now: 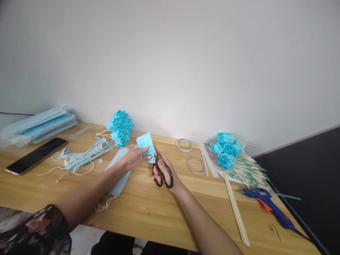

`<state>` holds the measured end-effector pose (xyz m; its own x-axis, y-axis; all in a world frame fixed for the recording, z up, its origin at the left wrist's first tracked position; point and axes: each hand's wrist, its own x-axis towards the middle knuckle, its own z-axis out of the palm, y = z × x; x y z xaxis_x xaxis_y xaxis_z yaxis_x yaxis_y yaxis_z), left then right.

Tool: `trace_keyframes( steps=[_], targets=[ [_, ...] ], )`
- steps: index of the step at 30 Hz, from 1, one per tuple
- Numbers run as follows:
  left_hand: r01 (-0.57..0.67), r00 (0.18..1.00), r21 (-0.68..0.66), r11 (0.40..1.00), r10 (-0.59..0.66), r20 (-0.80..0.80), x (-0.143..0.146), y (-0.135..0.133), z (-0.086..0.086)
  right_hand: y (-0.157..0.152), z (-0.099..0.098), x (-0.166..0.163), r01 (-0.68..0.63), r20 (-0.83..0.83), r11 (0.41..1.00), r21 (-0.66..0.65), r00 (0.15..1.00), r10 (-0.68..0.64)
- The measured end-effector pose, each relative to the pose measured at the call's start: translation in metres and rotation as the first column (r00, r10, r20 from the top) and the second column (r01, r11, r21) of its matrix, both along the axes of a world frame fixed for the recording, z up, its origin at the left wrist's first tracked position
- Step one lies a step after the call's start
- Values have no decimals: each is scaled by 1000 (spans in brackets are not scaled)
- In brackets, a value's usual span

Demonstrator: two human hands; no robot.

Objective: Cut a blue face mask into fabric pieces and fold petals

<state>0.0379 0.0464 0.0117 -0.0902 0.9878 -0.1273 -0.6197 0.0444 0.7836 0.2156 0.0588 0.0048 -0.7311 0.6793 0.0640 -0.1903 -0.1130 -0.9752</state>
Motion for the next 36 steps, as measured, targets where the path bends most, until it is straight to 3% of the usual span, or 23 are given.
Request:
trace_keyframes(
  steps=[18,36],
  targets=[
    [-21,999,-28,999,22,49,3,0,1,-7,6,-1,108,12,994,30,994,-108],
    [-14,998,1,1000,14,64,0,2,-4,-8,6,-2,113,8,989,99,993,-115]
  ],
)
